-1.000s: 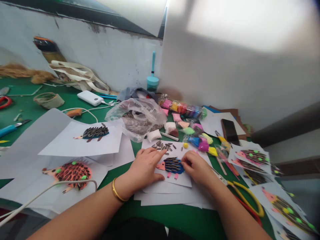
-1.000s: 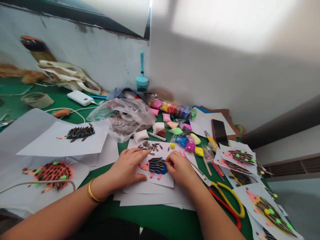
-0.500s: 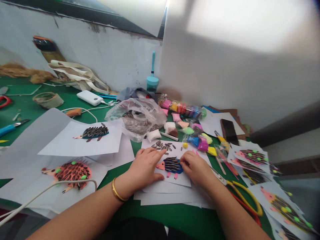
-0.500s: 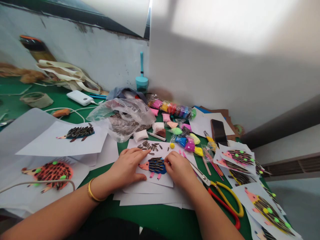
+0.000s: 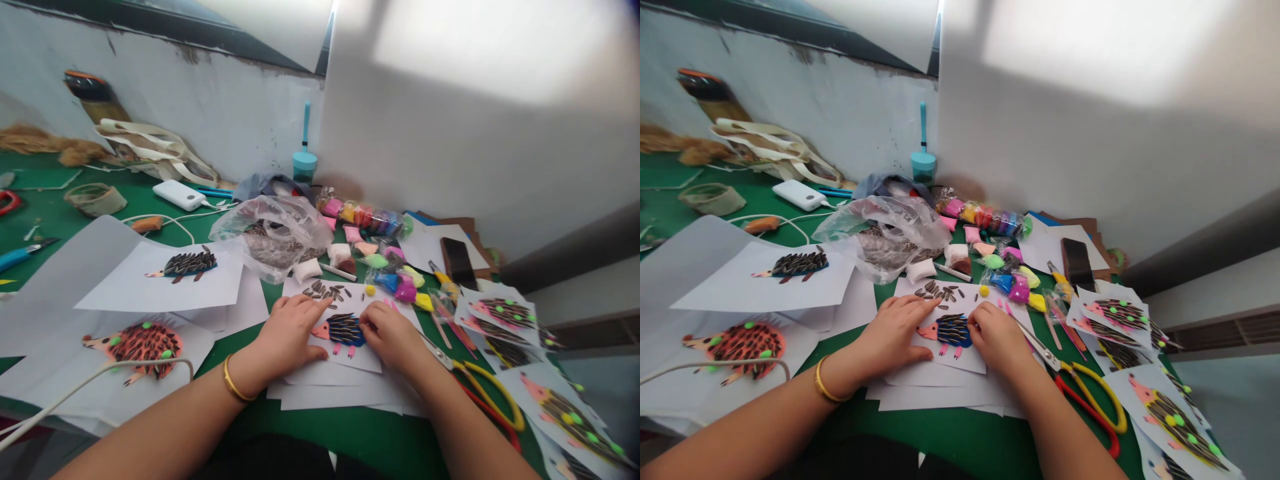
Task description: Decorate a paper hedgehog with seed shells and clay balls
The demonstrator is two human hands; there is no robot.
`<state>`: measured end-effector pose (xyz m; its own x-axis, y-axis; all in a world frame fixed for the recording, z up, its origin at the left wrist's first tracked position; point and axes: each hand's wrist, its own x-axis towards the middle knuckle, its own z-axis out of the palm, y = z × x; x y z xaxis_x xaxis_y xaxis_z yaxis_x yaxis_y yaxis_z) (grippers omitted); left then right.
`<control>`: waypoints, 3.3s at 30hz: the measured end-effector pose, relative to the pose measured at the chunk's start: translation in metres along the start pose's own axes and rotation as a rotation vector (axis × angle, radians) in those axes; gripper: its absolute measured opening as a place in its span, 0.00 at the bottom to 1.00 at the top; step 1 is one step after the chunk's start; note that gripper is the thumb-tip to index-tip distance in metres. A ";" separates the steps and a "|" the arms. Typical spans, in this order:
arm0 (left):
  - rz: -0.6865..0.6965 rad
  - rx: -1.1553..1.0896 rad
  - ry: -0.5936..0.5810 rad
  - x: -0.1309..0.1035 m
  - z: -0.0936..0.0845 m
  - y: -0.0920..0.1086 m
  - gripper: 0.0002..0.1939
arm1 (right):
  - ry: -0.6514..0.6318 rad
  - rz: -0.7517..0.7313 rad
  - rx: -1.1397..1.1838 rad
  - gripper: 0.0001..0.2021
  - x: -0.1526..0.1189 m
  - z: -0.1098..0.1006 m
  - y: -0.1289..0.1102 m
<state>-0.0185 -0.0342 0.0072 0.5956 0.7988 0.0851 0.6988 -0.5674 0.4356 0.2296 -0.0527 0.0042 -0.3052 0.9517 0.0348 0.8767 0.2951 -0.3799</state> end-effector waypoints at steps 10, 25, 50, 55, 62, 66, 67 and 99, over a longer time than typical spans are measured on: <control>0.008 -0.002 0.002 -0.001 0.001 -0.001 0.47 | 0.091 -0.005 0.096 0.04 -0.005 -0.005 -0.001; 0.009 -0.062 0.087 -0.001 0.001 -0.001 0.37 | 0.130 -0.046 0.049 0.09 0.018 -0.019 -0.018; -0.178 -0.454 0.515 0.006 -0.003 -0.011 0.16 | -0.097 -0.146 -0.271 0.08 0.112 -0.015 -0.059; -0.213 -0.641 0.484 0.009 -0.004 -0.004 0.14 | -0.056 0.007 0.288 0.06 0.078 -0.029 -0.056; -0.216 -0.976 0.307 0.014 -0.012 0.021 0.10 | -0.020 0.057 0.471 0.05 0.034 -0.036 -0.066; -0.225 -0.860 0.309 0.017 -0.022 0.032 0.08 | 0.037 0.047 0.524 0.06 0.025 -0.040 -0.068; -0.234 -0.849 0.302 0.018 -0.024 0.035 0.08 | 0.040 0.058 0.577 0.06 0.024 -0.040 -0.067; -0.297 -0.407 0.170 0.036 0.010 -0.018 0.10 | -0.008 0.259 0.419 0.08 -0.011 -0.010 0.017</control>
<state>-0.0057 0.0024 -0.0066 0.2989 0.9537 0.0347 0.5971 -0.2152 0.7727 0.2518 -0.0576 0.0061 -0.1014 0.9880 -0.1166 0.6997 -0.0124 -0.7143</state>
